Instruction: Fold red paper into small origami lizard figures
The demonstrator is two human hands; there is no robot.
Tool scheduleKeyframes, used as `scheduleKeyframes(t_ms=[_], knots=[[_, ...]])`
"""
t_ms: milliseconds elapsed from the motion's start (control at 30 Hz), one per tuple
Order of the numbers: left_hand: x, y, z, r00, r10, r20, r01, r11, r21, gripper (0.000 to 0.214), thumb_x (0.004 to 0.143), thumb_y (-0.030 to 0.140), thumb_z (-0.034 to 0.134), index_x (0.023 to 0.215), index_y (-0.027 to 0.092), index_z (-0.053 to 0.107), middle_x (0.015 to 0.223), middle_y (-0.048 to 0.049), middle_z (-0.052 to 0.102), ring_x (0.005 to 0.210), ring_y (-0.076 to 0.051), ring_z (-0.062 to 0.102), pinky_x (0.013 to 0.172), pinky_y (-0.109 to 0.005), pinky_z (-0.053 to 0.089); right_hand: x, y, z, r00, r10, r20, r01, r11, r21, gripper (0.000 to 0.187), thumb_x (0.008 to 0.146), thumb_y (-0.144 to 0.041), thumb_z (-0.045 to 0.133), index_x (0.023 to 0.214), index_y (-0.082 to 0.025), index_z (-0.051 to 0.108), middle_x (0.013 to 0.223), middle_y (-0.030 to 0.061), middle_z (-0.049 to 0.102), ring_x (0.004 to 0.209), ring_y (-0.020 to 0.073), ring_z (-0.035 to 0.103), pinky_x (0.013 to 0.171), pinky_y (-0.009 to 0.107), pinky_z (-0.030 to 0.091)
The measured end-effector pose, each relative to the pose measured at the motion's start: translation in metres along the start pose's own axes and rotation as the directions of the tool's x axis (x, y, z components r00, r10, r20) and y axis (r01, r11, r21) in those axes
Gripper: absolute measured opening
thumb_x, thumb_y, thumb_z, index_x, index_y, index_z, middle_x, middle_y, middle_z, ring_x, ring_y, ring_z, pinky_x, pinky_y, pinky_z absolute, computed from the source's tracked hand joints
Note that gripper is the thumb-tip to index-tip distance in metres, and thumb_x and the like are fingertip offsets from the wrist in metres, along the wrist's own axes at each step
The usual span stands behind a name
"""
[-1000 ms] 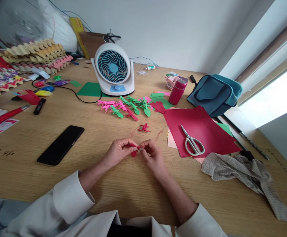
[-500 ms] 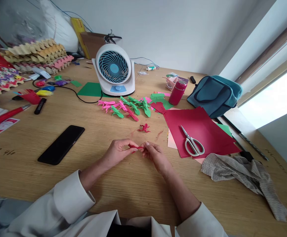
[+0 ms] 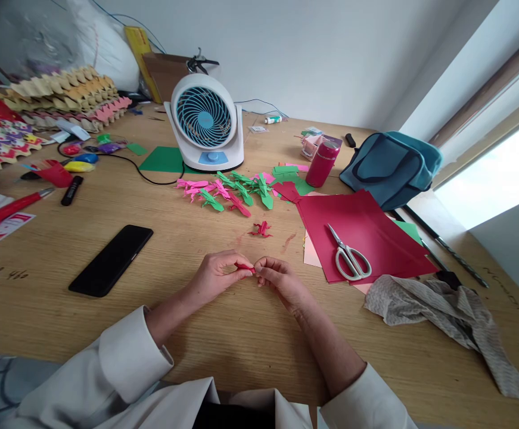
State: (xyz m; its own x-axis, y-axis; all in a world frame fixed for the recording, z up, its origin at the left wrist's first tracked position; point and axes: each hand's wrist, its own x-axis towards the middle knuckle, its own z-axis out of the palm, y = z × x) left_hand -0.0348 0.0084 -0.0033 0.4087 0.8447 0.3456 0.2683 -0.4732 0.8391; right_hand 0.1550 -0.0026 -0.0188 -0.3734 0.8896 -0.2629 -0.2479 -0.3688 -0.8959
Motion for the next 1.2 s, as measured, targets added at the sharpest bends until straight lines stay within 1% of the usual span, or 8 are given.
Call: scheduleKeyframes(t_ms=[67,200,333,467,600,767,933,1200], knots=[[0.0001,0.0007,0.0004,0.999,0.017,-0.029,-0.017,1.000,0.024,0.003,0.082,0.019,0.070,0.082,0.017,0.073,0.080,-0.0021,0.071,0.075,-0.014,0.065,0.073,-0.023,0.048,0.0003,0.0013,-0.0002,1.000,0.015,0.007,-0.015,0.999,0.033,0.020,0.072,-0.035,0.079,0.075,-0.019,0.068,0.066,-0.0019,0.057,0.061,0.0098,0.049,0.063,0.022,0.042],[-0.0007,0.0014,0.0007,0.999,-0.010,-0.052,0.013,0.998,0.063,0.007,0.081,0.018,0.071,0.088,0.020,0.073,0.082,-0.0007,0.071,0.076,-0.013,0.065,0.073,-0.023,0.048,0.0009,0.0035,-0.0002,0.998,0.059,0.012,-0.060,0.991,0.118,0.023,0.069,-0.035,0.082,0.076,-0.019,0.067,0.065,-0.0027,0.055,0.059,0.0097,0.049,0.061,0.023,0.044],[-0.0013,0.0009,0.0007,0.999,-0.013,-0.045,0.015,0.999,0.047,0.006,0.080,0.017,0.072,0.085,0.020,0.074,0.079,0.0001,0.071,0.075,-0.013,0.064,0.074,-0.023,0.047,0.0018,0.0041,-0.0002,0.993,0.117,0.024,-0.119,0.976,0.185,0.024,0.067,-0.034,0.084,0.073,-0.017,0.067,0.064,-0.0030,0.054,0.057,0.0081,0.048,0.060,0.022,0.046],[-0.0003,0.0012,0.0016,0.998,-0.040,-0.053,0.039,0.999,-0.014,0.002,0.079,0.018,0.073,0.081,0.018,0.074,0.075,-0.0009,0.069,0.071,-0.013,0.062,0.071,-0.023,0.047,0.0016,0.0033,0.0007,0.988,0.151,0.022,-0.152,0.957,0.246,0.024,0.065,-0.032,0.085,0.072,-0.016,0.067,0.062,-0.0035,0.055,0.055,0.0067,0.048,0.059,0.021,0.047],[0.0005,0.0021,0.0022,0.998,-0.046,-0.053,0.045,0.999,-0.028,0.003,0.080,0.019,0.072,0.079,0.016,0.074,0.075,-0.0022,0.068,0.071,-0.013,0.062,0.070,-0.024,0.047,0.0011,0.0023,0.0009,0.990,0.143,0.017,-0.142,0.958,0.248,0.024,0.066,-0.031,0.085,0.073,-0.016,0.068,0.063,-0.0032,0.058,0.055,0.0068,0.050,0.059,0.021,0.047],[-0.0001,0.0026,0.0013,0.998,0.020,-0.056,-0.018,0.999,0.043,0.006,0.084,0.019,0.069,0.085,0.018,0.075,0.076,-0.0016,0.066,0.071,-0.012,0.061,0.070,-0.023,0.046,0.0017,0.0025,-0.0005,0.990,0.138,0.017,-0.138,0.957,0.255,0.024,0.067,-0.031,0.084,0.074,-0.017,0.066,0.063,-0.0037,0.056,0.058,0.0074,0.050,0.061,0.021,0.049],[-0.0019,0.0012,0.0011,0.998,0.059,-0.022,-0.057,0.995,0.076,0.009,0.087,0.017,0.065,0.087,0.019,0.074,0.078,-0.0016,0.064,0.073,-0.012,0.060,0.070,-0.022,0.045,0.0027,0.0042,-0.0018,0.988,0.152,0.025,-0.154,0.957,0.245,0.022,0.068,-0.030,0.084,0.074,-0.017,0.067,0.063,-0.0038,0.053,0.058,0.0071,0.048,0.064,0.021,0.052],[-0.0005,-0.0055,0.0028,0.996,0.086,-0.031,-0.086,0.996,0.009,0.007,0.086,0.022,0.067,0.084,0.018,0.071,0.078,-0.0027,0.066,0.075,-0.013,0.061,0.071,-0.023,0.046,0.0021,-0.0024,-0.0051,0.981,0.173,0.084,-0.189,0.954,0.233,0.023,0.064,-0.027,0.086,0.075,-0.016,0.069,0.062,-0.0043,0.054,0.057,0.0062,0.048,0.061,0.020,0.050]])
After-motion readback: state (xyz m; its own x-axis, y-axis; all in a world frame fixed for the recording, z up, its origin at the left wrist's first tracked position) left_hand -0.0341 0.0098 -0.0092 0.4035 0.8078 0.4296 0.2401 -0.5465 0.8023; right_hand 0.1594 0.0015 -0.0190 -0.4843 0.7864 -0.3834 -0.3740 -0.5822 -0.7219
